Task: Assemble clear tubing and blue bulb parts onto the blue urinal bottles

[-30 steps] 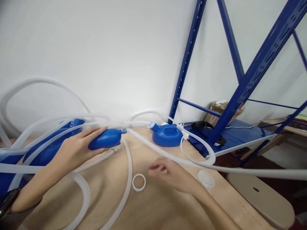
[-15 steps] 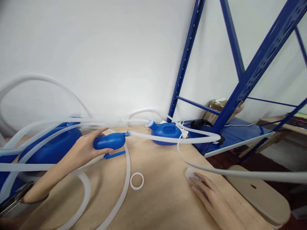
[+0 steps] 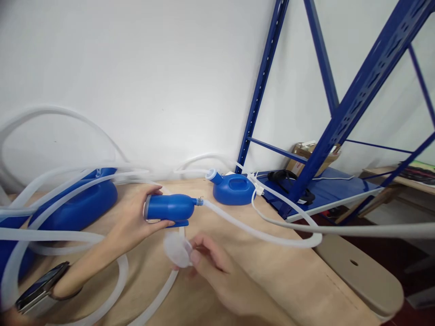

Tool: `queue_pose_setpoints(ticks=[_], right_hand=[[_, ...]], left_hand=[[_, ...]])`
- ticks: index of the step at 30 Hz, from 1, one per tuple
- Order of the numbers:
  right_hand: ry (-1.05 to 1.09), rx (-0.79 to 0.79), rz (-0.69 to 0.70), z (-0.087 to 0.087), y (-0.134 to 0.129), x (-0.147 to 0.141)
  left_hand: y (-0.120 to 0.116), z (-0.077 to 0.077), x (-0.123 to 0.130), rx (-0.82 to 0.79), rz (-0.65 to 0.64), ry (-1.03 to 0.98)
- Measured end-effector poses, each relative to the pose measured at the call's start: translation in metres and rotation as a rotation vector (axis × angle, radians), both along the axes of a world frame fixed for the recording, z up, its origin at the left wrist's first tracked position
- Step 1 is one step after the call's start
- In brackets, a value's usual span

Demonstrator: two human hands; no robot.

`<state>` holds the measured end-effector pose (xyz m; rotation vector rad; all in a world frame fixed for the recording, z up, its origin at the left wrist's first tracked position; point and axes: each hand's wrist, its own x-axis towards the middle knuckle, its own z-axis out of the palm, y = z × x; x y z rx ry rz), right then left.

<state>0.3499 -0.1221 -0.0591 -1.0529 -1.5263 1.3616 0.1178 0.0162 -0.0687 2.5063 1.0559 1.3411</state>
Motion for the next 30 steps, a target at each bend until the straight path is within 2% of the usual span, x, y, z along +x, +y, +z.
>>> queue_pose_setpoints(ticks=[3, 7, 11, 15, 17, 18, 21, 24, 26, 27, 30], right_hand=[[0.157, 0.017, -0.01, 0.016, 0.023, -0.033], [0.099, 0.125, -0.088, 0.034, 0.05, -0.055], [-0.094, 0.371, -0.257, 0.046, 0.061, -0.065], [-0.449, 0.807, -0.482, 0.048, 0.07, -0.068], [-0.612, 0.998, -0.57, 0.047, 0.075, -0.064], [-0.691, 1.067, -0.567, 0.047, 0.077, -0.061], [-0.915, 1.174, -0.431, 0.047, 0.079, -0.046], [-1.018, 1.227, -0.314, 0.047, 0.079, -0.036], [-0.954, 1.251, -0.307, 0.047, 0.081, -0.033], [-0.883, 1.241, -0.305, 0.047, 0.082, -0.032], [-0.636, 1.108, -0.247, 0.05, 0.085, -0.028]], left_hand=[[-0.005, -0.005, 0.0, 0.106, -0.127, -0.105], [-0.002, -0.002, -0.008, 0.206, -0.258, -0.228], [0.001, 0.012, -0.016, 0.414, -0.159, -0.134], [-0.003, 0.023, -0.018, 0.466, -0.006, -0.086], [-0.005, 0.025, -0.018, 0.426, 0.059, -0.139], [-0.006, 0.027, -0.017, 0.373, 0.086, -0.176], [-0.008, 0.034, -0.015, 0.084, 0.152, -0.321], [-0.014, 0.044, -0.011, -0.252, 0.161, -0.445], [-0.018, 0.049, -0.009, -0.384, 0.119, -0.47], [-0.021, 0.05, -0.009, -0.4, 0.086, -0.461], [-0.024, 0.048, -0.012, -0.289, -0.019, -0.355]])
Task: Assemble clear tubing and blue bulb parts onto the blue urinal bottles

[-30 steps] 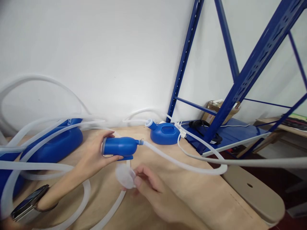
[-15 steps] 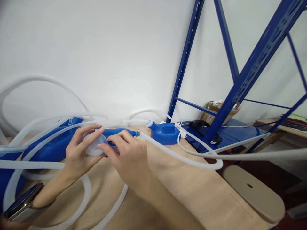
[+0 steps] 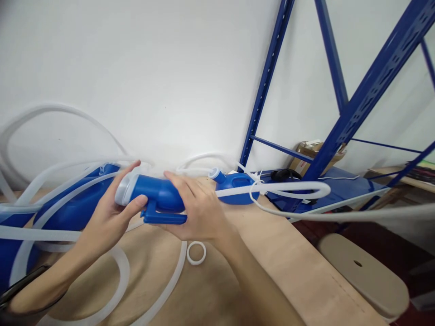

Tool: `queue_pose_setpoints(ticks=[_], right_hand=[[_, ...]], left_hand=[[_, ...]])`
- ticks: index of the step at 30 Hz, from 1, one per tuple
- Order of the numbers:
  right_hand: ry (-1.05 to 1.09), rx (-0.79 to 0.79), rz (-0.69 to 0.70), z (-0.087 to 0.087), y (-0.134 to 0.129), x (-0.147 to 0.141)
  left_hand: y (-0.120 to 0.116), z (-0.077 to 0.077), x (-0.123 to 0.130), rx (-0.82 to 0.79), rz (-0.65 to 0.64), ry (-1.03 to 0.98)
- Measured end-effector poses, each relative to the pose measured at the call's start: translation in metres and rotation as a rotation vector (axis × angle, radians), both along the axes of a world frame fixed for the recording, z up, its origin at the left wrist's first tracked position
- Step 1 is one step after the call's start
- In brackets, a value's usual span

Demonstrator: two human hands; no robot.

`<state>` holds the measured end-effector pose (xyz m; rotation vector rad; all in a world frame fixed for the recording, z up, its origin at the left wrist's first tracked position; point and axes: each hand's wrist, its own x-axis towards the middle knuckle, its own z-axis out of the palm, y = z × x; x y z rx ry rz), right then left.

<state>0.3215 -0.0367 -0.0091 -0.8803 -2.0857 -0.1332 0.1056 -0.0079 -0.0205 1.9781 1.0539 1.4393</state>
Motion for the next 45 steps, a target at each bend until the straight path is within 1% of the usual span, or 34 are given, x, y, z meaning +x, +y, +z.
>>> queue_pose_setpoints(ticks=[3, 5, 8, 10, 12, 14, 17, 21, 23, 26, 28, 31, 33, 35, 37, 39, 40, 42, 45], right_hand=[[0.116, -0.18, 0.138, 0.007, 0.001, 0.005], [0.179, -0.3, 0.2, 0.011, 0.001, 0.009], [0.257, -0.472, 0.257, 0.014, 0.002, 0.015], [0.29, -0.568, 0.289, 0.013, 0.003, 0.019], [0.297, -0.642, 0.31, 0.01, 0.004, 0.022], [0.287, -0.683, 0.32, 0.008, 0.004, 0.024], [0.285, -0.696, 0.317, 0.007, 0.003, 0.022], [0.335, -0.738, 0.343, 0.009, -0.002, 0.017], [0.317, -0.767, 0.371, 0.012, -0.005, 0.016], [0.287, -0.805, 0.373, 0.016, -0.007, 0.016], [0.276, -0.819, 0.381, 0.019, -0.008, 0.017], [0.213, -0.807, 0.388, 0.024, -0.012, 0.018], [0.214, -0.795, 0.343, 0.028, -0.017, 0.017], [0.318, -0.77, 0.269, 0.031, -0.022, 0.014], [0.479, -0.741, 0.197, 0.03, -0.024, 0.011], [0.584, -0.762, 0.174, 0.025, -0.022, 0.009], [0.609, -0.793, 0.178, 0.02, -0.019, 0.007], [0.651, -0.857, 0.206, 0.011, -0.011, 0.005], [0.722, -0.917, 0.223, 0.001, 0.001, -0.002]], left_hand=[[0.001, -0.007, -0.007, 0.148, -0.057, 0.142], [0.003, -0.012, -0.011, 0.184, -0.082, 0.196], [0.006, -0.017, -0.014, 0.132, -0.139, 0.207], [0.008, -0.018, -0.015, 0.082, -0.198, 0.21], [0.009, -0.019, -0.017, 0.066, -0.269, 0.236], [0.011, -0.02, -0.019, 0.076, -0.337, 0.269], [0.013, -0.021, -0.024, 0.103, -0.41, 0.304], [0.012, -0.021, -0.03, 0.17, -0.456, 0.317], [0.01, -0.02, -0.031, 0.203, -0.492, 0.326], [0.006, -0.018, -0.028, 0.271, -0.527, 0.348], [0.002, -0.018, -0.024, 0.351, -0.546, 0.352], [-0.003, -0.021, -0.015, 0.469, -0.52, 0.273], [-0.005, -0.02, -0.011, 0.486, -0.46, 0.214], [-0.006, -0.014, -0.01, 0.48, -0.393, 0.199], [-0.004, -0.005, -0.011, 0.468, -0.285, 0.178], [-0.002, 0.001, -0.014, 0.436, -0.168, 0.138], [-0.001, 0.003, -0.015, 0.41, -0.13, 0.118], [0.001, 0.002, -0.016, 0.337, -0.098, 0.097], [0.002, -0.005, -0.013, 0.223, -0.063, 0.05]])
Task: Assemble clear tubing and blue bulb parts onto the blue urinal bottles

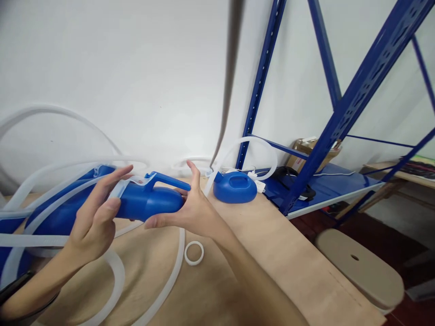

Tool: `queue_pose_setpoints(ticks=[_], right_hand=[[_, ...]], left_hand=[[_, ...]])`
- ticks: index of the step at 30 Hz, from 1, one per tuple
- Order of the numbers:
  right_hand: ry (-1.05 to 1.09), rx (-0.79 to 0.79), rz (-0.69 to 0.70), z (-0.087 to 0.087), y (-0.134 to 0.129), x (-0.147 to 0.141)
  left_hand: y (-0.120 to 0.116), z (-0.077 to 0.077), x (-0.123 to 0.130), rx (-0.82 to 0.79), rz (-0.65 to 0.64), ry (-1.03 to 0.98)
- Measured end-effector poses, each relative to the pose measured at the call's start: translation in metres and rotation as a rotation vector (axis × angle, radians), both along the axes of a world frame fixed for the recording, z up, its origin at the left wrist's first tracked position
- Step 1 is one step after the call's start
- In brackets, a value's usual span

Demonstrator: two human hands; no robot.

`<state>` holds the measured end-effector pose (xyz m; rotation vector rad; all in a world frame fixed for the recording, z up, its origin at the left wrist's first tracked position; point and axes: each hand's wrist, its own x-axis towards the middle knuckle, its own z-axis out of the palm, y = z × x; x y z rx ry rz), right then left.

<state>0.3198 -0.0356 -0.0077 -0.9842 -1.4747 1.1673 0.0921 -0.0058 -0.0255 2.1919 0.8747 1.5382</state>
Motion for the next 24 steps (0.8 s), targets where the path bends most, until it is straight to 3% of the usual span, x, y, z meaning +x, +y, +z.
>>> queue_pose_setpoints(ticks=[4, 7, 13, 19, 24], right_hand=[[-0.041, -0.072, 0.094, 0.003, 0.002, -0.01], [-0.082, -0.056, 0.109, 0.007, -0.005, -0.013], [-0.183, 0.329, 0.002, 0.006, -0.017, -0.012], [-0.329, 0.462, -0.143, 0.014, -0.028, -0.023], [-0.407, 0.542, -0.263, 0.001, -0.02, -0.025]], left_hand=[[0.001, -0.01, 0.005, -0.089, -0.001, -0.046], [0.004, -0.015, 0.007, -0.043, -0.029, -0.012], [-0.001, -0.011, 0.011, 0.026, -0.058, 0.038], [-0.011, -0.015, 0.012, -0.08, -0.006, -0.076], [-0.004, -0.017, 0.011, -0.146, -0.003, -0.062]])
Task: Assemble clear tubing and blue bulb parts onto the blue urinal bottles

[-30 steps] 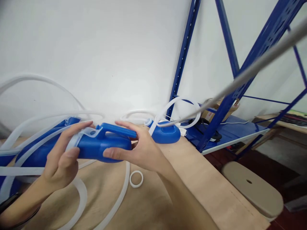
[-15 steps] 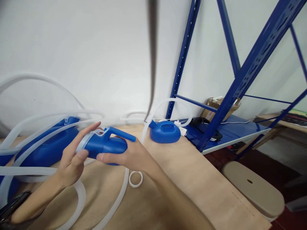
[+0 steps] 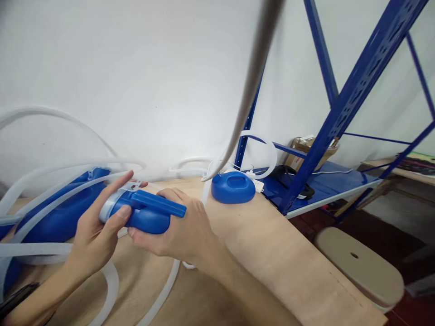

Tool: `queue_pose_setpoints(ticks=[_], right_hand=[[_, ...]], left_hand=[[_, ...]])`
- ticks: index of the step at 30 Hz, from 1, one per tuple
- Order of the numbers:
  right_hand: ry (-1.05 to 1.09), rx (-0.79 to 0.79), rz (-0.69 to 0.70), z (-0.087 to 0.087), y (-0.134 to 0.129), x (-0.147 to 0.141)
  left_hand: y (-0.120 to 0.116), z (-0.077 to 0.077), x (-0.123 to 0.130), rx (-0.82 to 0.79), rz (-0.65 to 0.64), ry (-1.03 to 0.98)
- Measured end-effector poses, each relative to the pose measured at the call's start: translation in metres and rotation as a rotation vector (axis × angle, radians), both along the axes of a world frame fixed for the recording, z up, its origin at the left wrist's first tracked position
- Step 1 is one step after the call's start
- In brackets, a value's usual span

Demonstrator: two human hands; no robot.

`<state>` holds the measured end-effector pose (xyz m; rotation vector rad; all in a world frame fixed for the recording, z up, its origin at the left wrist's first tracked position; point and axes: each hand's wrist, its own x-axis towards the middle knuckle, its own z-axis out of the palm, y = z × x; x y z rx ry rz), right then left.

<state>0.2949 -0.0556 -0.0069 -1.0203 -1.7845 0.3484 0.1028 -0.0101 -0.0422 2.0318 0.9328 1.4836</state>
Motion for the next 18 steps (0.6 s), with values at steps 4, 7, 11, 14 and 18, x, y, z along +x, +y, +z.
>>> queue_pose_setpoints(ticks=[4, 7, 11, 14, 18], right_hand=[[-0.018, -0.007, 0.033, -0.011, 0.016, 0.008], [-0.023, -0.184, 0.186, -0.011, 0.023, 0.012], [0.156, -0.428, 0.428, -0.017, 0.029, 0.009], [0.323, -0.525, 0.539, -0.032, 0.039, 0.01], [0.432, -0.398, 0.502, -0.035, 0.047, 0.022]], left_hand=[[0.01, 0.016, -0.007, 0.064, -0.049, 0.183], [0.011, 0.03, -0.012, 0.125, -0.152, 0.329], [0.002, 0.034, -0.01, 0.188, -0.094, 0.24], [-0.004, 0.032, -0.006, 0.229, -0.008, 0.165], [-0.007, 0.033, -0.004, 0.284, 0.06, 0.169]])
